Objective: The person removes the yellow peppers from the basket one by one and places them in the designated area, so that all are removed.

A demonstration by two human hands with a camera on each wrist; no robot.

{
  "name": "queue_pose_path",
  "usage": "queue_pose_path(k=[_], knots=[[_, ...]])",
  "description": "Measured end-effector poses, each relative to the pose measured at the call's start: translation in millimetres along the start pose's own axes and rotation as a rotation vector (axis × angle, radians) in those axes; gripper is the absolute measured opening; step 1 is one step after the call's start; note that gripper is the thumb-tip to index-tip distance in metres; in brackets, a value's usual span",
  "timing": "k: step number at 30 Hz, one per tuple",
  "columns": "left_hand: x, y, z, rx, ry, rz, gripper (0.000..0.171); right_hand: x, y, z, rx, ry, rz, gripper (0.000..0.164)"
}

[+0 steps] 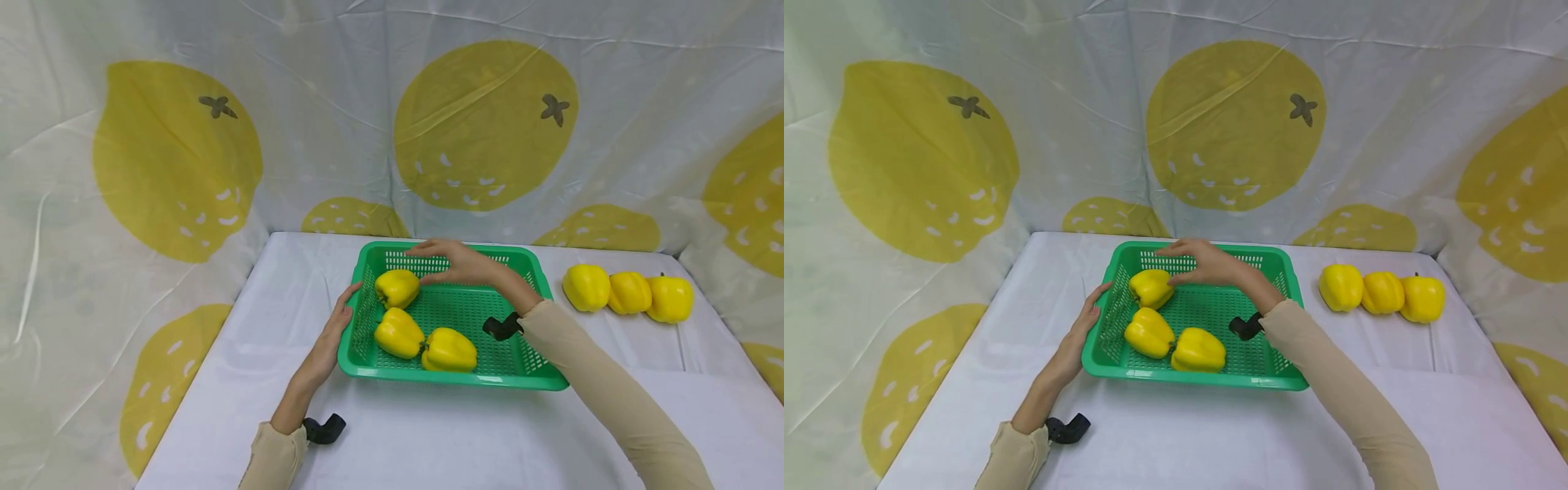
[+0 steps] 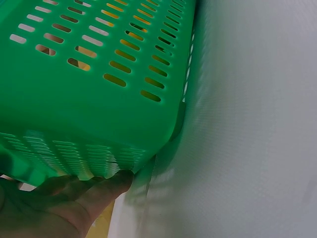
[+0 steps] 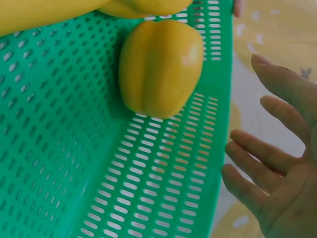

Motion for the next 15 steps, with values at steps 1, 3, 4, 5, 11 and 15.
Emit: queue_pose_path(k=[1,3,4,5,11,15], knots=[[0.1,-0.1,-0.1,0.001,0.002,0.003,0.049,-2.4,0.3,1.5,0.006,-0.007,0.002,0.061],[0.2,0.0,-0.3,0.002,0.006,0.009,0.049,-6.0,0.1,4.1,0.014,-0.022,0.018,0.061],[0.3,0.1,-0.5,0.003,0.007,0.01,0.049,-7.2,-0.2,5.2,0.018,-0.025,0.022,0.061],[0.3,0.2,-0.6,0.002,0.007,0.01,0.049,-8.3,-0.3,6.3,0.02,-0.03,0.028,0.061],[1.4,-0.8,-0.7,0.003,0.002,0.003,0.049,-15.0,-0.4,12.8,0.048,-0.051,0.023,0.06],[1.2,-0.9,-0.1,0.009,0.005,0.012,0.049,-19.2,0.6,14.6,0.06,-0.069,0.008,0.06]])
Point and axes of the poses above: each hand's wrist, its own z-axis towards the middle knuckle, its own x-axis out of the back of the hand, y = z × x, the point moved 3 cm from there along z, towards the middle knuckle, and after that the axes turned 14 degrees about -z, right-handed, at the moved point
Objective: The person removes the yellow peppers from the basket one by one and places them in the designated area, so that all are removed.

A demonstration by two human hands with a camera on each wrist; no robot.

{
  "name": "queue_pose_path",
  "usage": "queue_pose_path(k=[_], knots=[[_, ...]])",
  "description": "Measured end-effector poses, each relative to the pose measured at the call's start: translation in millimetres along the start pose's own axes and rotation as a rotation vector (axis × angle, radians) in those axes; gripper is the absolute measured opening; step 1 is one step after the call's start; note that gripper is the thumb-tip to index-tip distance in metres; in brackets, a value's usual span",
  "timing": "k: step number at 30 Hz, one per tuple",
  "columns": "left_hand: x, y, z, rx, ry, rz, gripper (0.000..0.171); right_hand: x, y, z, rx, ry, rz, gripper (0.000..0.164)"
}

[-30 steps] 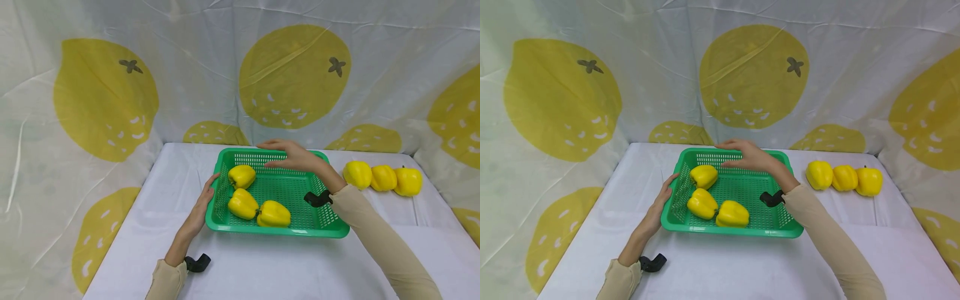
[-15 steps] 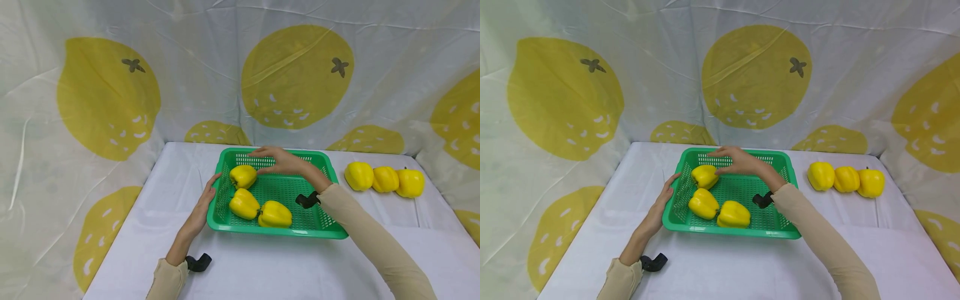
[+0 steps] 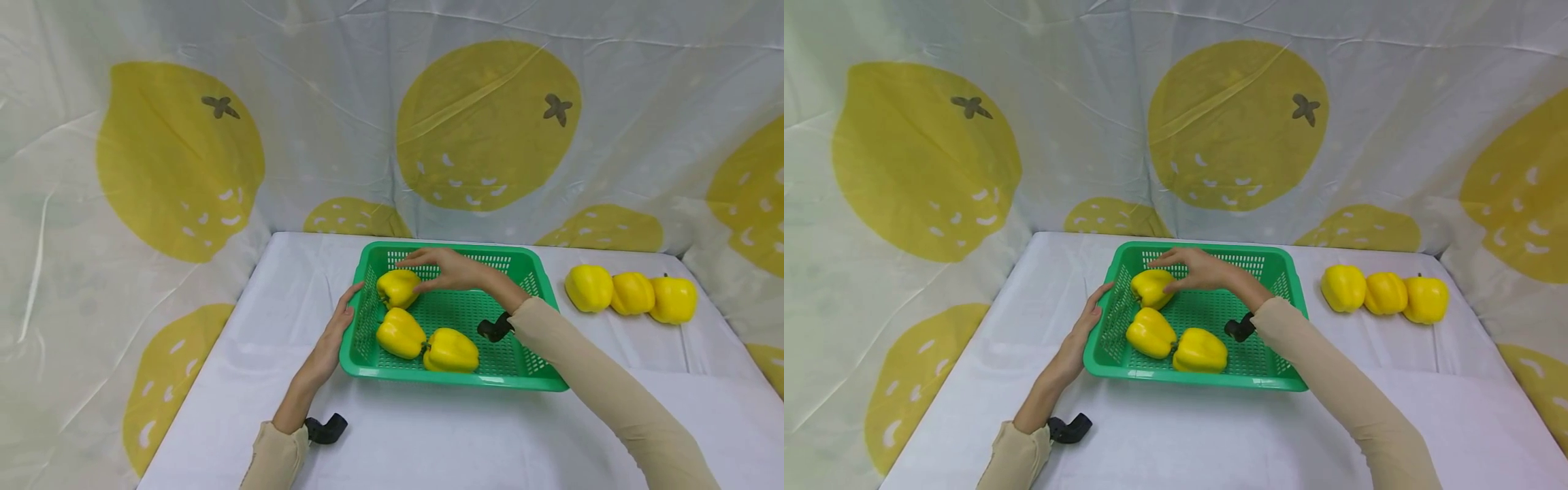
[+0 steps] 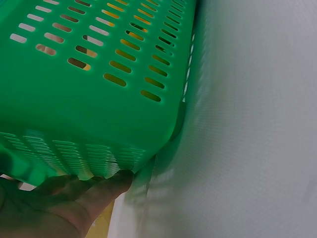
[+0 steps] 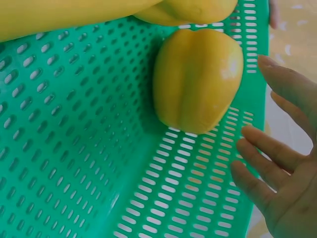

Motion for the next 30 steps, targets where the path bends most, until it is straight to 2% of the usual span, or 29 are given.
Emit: queue_pose_path(k=[9,16,30], knots=[[-1.3,0.7,1.2,0.0,-0.002,-0.003,0.049,-5.3,4.0,6.9,0.017,-0.036,0.019,0.059],[-1.7,0.6,1.7,0.0,-0.004,-0.003,0.049,-12.3,4.1,12.4,0.02,-0.103,0.035,0.056],[-1.3,0.1,0.8,0.006,-0.002,-0.008,0.049,-20.3,5.6,19.3,0.038,-0.109,0.023,0.053]])
Point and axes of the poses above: each hand's wrist, its own z-axis towards the middle knuckle, its own x-axis out of the back of the hand, y = z × x, the point moved 3 cm from there along z, towards the middle knuckle, and after that the axes turned 14 degrees about -z, right-handed, at the moved point
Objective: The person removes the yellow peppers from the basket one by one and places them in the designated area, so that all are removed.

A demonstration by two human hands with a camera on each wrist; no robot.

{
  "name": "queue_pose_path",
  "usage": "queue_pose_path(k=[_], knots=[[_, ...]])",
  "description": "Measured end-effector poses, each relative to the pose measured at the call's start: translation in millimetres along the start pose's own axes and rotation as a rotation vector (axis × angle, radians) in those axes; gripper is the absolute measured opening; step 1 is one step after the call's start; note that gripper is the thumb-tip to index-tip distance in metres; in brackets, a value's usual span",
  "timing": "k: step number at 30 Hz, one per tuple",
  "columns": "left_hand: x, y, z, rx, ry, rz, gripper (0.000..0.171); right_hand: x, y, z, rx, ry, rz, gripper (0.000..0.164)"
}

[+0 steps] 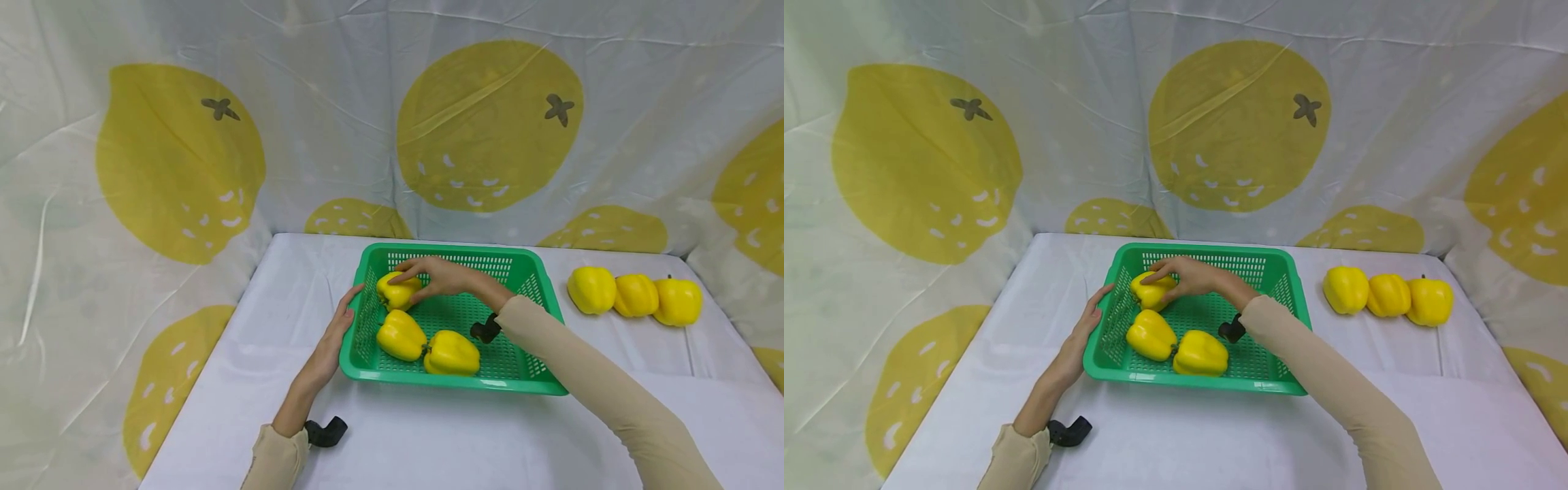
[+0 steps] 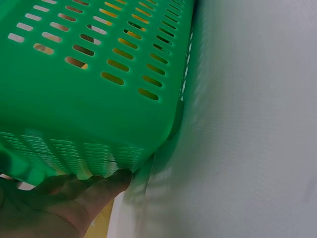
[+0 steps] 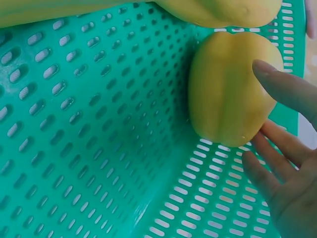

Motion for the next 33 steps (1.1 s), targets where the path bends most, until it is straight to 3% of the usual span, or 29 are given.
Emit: queue_pose_path(k=[9,17,33], knots=[[0.4,0.5,-1.0,0.004,0.005,0.006,0.049,-5.0,-1.0,5.5,0.013,0.091,-0.044,0.046],[-0.1,0.6,-1.1,0.003,0.006,0.008,0.049,-6.4,-3.7,6.6,-0.005,0.069,-0.011,0.046],[-0.1,0.9,-1.9,-0.003,0.008,0.008,0.049,1.0,-1.3,-2.5,0.011,0.08,-0.06,0.047]])
Point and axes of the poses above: each hand's wrist, its own z-axis towards the middle knuckle, its own x-axis out of the back of the hand, y = z × x, the point moved 3 cm from there along z, towards the middle knuckle, and after that the axes turned 14 degrees about -z, right-handed, at the moved point
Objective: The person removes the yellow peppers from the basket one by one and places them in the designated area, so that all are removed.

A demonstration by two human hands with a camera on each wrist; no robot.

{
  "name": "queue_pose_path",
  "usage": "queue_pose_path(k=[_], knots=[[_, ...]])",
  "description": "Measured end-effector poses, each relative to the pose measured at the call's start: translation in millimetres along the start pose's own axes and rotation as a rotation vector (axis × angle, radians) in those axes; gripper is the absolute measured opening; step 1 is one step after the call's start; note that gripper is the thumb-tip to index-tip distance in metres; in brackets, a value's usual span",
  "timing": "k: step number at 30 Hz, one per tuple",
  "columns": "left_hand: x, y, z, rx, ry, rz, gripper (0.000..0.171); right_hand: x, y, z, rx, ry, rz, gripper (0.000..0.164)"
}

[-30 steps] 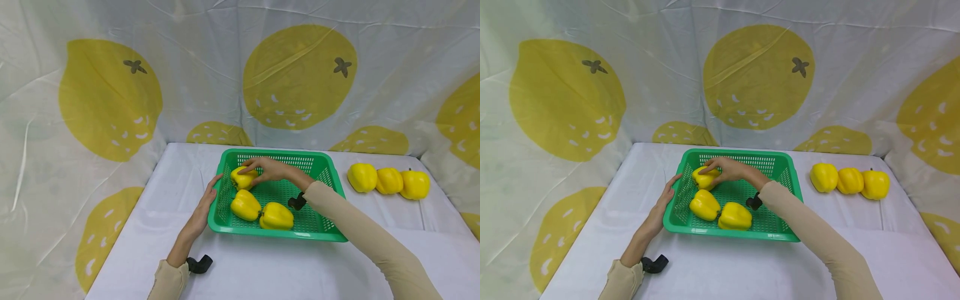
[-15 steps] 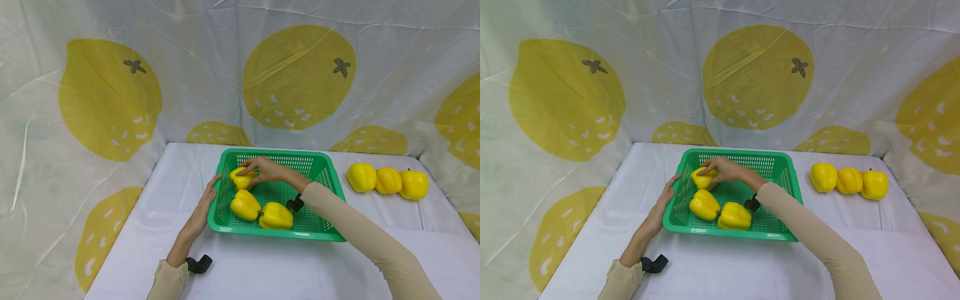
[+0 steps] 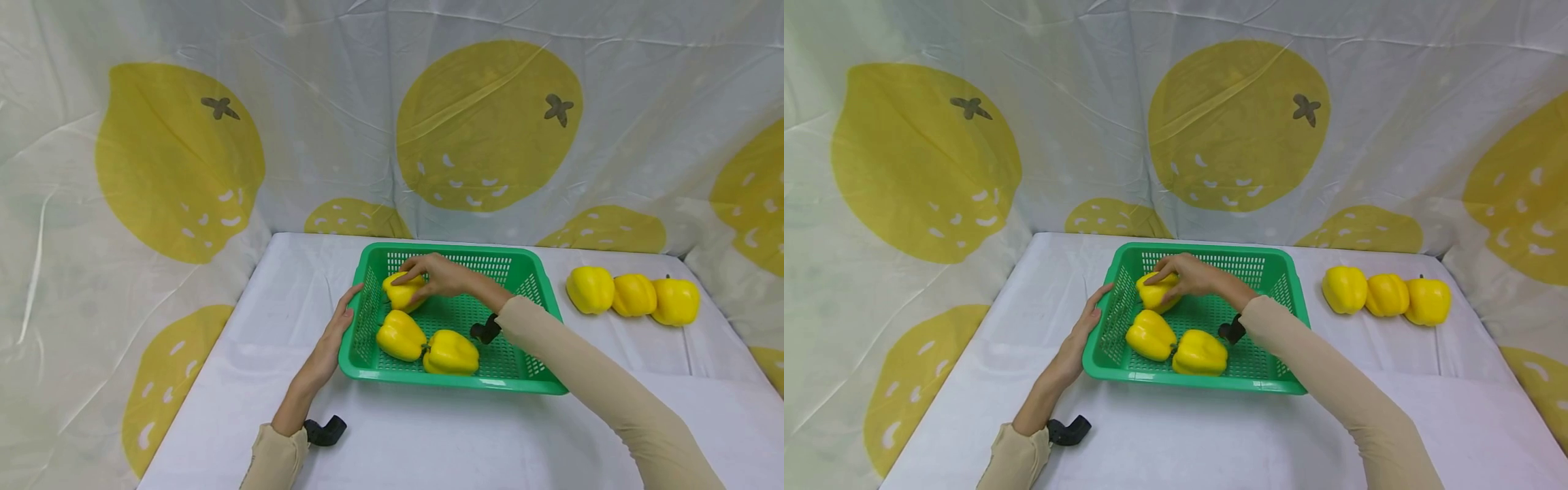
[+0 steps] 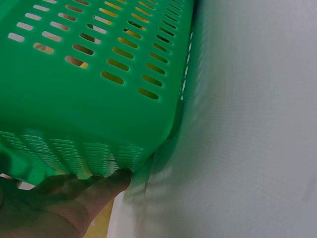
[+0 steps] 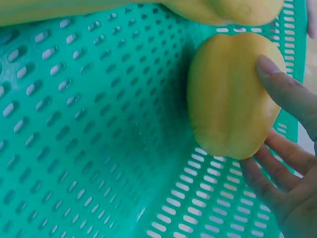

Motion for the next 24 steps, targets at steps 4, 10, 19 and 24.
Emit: queue_pose_path(k=[4,10,19,24], knots=[[0.6,-1.0,0.4,-0.003,0.0,-0.004,0.049,5.1,4.9,-7.5,-0.002,0.027,0.003,0.047],[0.4,-1.1,0.3,-0.005,0.0,-0.015,0.049,14.5,2.7,-19.7,-0.012,0.026,0.041,0.047],[-0.5,-0.3,-0.1,-0.011,-0.001,-0.008,0.049,32.8,-0.5,-37.9,-0.112,0.05,0.084,0.048],[0.1,-0.9,0.2,-0.015,0.003,0.0,0.049,46.9,-5.9,-48.2,-0.138,0.107,0.06,0.049]])
Point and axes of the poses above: each hand's wrist, its own z-axis towards the middle knuckle, its own x-axis out of the back of the hand, y = z × x, the point moved 3 cm from there along z, towards the middle knuckle, and after that the axes turned 14 degrees about -z, right-handed, at the moved point
